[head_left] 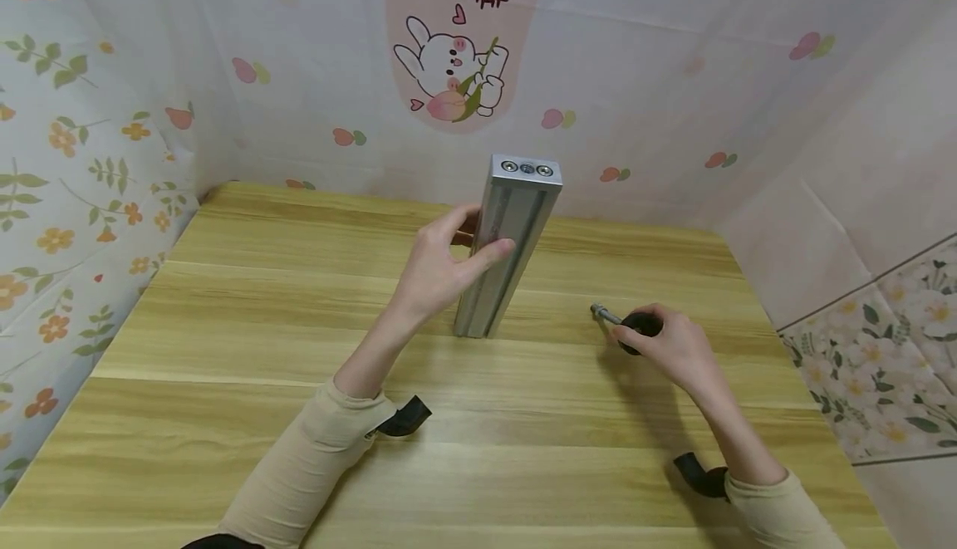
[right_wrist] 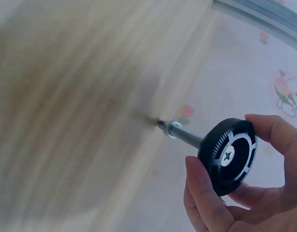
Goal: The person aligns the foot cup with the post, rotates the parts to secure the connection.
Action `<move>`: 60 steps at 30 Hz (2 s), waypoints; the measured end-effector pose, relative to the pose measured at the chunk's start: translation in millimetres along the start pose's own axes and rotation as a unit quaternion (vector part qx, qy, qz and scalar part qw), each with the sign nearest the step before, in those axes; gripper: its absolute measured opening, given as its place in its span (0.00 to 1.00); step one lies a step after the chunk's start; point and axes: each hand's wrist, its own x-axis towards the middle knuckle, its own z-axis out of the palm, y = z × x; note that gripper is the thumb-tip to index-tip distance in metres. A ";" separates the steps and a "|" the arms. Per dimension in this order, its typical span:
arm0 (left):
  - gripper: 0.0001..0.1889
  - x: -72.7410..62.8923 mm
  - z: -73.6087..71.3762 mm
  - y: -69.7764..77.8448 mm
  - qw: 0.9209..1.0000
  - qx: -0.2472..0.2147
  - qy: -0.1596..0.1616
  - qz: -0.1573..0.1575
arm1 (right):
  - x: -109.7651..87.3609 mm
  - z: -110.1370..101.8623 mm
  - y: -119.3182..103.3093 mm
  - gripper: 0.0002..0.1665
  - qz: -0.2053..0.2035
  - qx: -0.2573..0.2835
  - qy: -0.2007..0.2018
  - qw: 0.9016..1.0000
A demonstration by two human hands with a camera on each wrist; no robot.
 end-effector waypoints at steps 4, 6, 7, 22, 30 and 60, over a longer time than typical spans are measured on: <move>0.22 0.0 0.7 0.6 1.000 0.004 -0.004 -0.003 | 0.9 -8.6 -2.2 0.32 -0.005 -0.005 0.012 1.000; 0.22 -0.1 0.8 0.7 1.000 0.006 -0.005 -0.002 | 1.6 -13.1 -3.6 0.34 -0.003 -0.008 0.010 1.000; 0.21 -0.2 0.8 0.6 1.000 0.008 -0.006 0.000 | 1.9 -15.2 -4.5 0.35 -0.002 -0.008 0.009 1.000; 0.19 -0.2 -0.9 2.0 1.000 0.013 -0.015 -0.013 | 4.8 -39.1 -23.8 0.38 -0.016 0.004 0.050 0.999; 0.19 -0.3 -3.2 4.4 0.999 0.021 -0.024 -0.033 | 4.0 -47.8 -36.4 0.35 -0.044 0.003 0.080 0.996; 0.17 -0.1 -4.4 4.2 0.999 0.028 -0.027 -0.026 | 0.2 -95.5 -139.9 0.23 -0.207 0.301 0.370 0.854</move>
